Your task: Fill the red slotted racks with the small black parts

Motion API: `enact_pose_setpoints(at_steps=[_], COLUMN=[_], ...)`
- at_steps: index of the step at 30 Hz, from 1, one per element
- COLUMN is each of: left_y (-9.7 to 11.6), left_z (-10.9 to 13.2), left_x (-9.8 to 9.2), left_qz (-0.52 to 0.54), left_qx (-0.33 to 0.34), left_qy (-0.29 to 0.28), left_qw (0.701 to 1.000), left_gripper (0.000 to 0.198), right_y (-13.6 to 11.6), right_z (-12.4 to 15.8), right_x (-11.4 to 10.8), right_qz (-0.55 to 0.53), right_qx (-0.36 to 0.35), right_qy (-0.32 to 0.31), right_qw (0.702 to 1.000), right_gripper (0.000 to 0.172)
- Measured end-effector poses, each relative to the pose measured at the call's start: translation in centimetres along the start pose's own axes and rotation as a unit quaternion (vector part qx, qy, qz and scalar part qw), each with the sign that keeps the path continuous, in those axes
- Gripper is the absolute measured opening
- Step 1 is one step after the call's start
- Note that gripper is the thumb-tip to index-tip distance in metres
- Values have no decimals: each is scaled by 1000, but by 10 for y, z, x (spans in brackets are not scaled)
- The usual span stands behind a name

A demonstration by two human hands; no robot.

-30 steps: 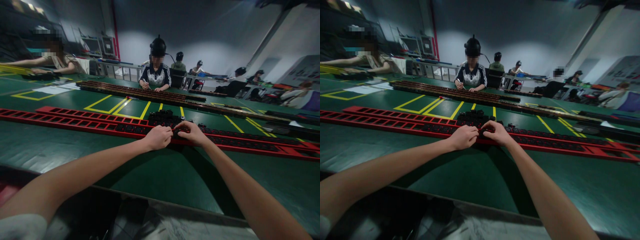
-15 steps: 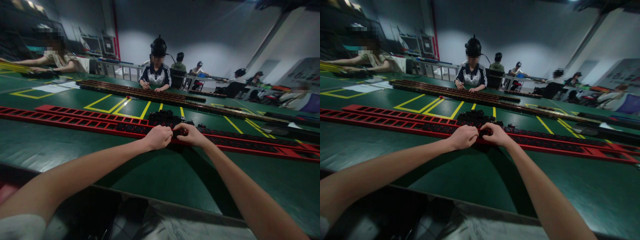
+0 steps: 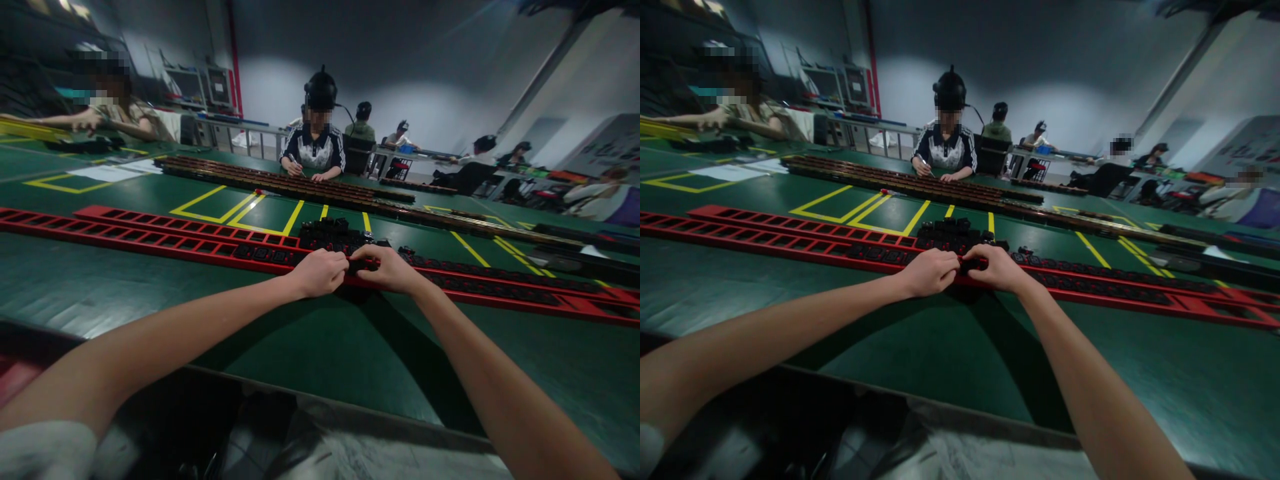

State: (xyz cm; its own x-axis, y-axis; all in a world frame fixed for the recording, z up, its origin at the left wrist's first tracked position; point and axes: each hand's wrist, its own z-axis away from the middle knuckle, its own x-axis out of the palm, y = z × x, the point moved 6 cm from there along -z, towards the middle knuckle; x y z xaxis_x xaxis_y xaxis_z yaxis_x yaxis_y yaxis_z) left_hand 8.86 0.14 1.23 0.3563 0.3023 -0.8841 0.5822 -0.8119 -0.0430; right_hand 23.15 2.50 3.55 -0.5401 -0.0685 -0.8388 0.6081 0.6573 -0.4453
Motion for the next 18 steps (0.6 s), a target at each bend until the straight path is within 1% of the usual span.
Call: enact_pose_setpoints(at_steps=[5,8,12,18], left_y=[0,-1,-3,0], left_z=[0,0,1,1], left_x=[2,3,2,-1], left_qz=[-5,-11,-6,27], left_qx=[1,-6,-23,-11], left_qy=[-4,3,19,20], left_qw=[1000,1000,1000,999], left_gripper=[18,19,20,19], right_y=[-4,-4,-1,6], right_z=[-2,-2,-2,-2], right_x=[6,10,12,9], right_qz=[54,62,65,62], right_qx=[-39,-55,-52,-53], right_qy=[-18,-21,-6,8], right_qw=[998,996,997,997], right_gripper=[30,23,18,16])
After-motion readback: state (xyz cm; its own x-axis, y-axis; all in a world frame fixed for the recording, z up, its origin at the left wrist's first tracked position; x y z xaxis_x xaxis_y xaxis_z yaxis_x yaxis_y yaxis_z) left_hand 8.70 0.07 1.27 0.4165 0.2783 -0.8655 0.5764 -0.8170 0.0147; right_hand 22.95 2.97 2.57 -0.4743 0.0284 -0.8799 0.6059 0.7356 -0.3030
